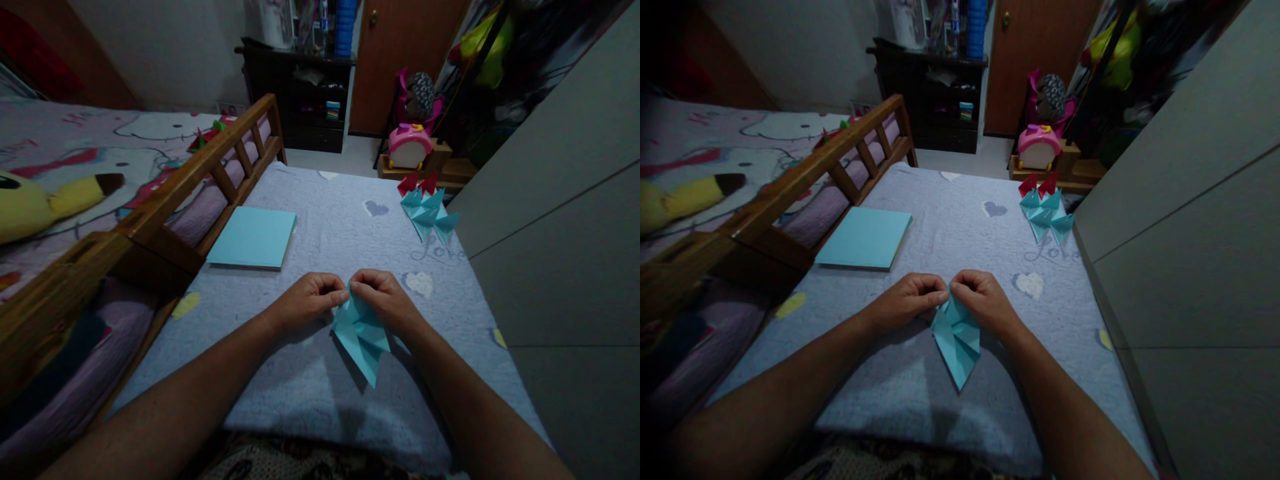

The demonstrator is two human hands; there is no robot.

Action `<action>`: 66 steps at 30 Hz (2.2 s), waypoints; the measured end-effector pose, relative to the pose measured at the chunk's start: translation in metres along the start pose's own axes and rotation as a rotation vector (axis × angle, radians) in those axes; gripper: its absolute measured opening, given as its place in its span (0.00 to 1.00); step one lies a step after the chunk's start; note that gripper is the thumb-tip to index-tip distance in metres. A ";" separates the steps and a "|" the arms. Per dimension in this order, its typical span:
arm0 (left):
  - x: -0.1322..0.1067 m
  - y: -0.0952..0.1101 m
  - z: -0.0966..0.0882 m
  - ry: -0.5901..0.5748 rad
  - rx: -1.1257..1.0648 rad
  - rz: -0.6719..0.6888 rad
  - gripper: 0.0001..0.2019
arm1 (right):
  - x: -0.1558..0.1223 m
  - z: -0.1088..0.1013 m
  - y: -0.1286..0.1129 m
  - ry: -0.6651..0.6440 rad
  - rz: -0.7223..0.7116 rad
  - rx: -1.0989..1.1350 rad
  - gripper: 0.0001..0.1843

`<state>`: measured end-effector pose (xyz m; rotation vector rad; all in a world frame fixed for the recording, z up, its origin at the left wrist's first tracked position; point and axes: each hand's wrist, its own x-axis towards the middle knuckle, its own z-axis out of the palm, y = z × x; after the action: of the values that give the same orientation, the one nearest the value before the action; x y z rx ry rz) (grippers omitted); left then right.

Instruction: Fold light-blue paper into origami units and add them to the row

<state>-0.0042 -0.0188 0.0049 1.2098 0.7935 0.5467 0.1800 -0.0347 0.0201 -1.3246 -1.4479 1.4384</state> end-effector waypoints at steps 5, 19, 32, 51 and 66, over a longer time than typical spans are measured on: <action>0.001 -0.001 -0.002 -0.011 0.005 0.006 0.17 | -0.001 0.000 0.000 -0.002 0.014 0.016 0.13; 0.002 -0.003 -0.003 -0.035 -0.004 0.008 0.17 | 0.001 -0.001 0.003 -0.022 0.017 0.011 0.11; 0.000 -0.002 0.000 -0.036 -0.032 0.003 0.15 | -0.001 -0.001 0.002 0.011 0.000 -0.028 0.13; 0.002 0.002 -0.001 -0.007 -0.082 -0.042 0.16 | -0.001 -0.003 0.003 -0.066 0.030 0.087 0.10; 0.000 -0.002 -0.004 -0.084 0.016 -0.017 0.13 | -0.001 -0.003 0.003 -0.062 0.039 -0.013 0.11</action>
<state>-0.0070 -0.0169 0.0026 1.2314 0.7376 0.4740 0.1832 -0.0354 0.0174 -1.3341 -1.4807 1.5093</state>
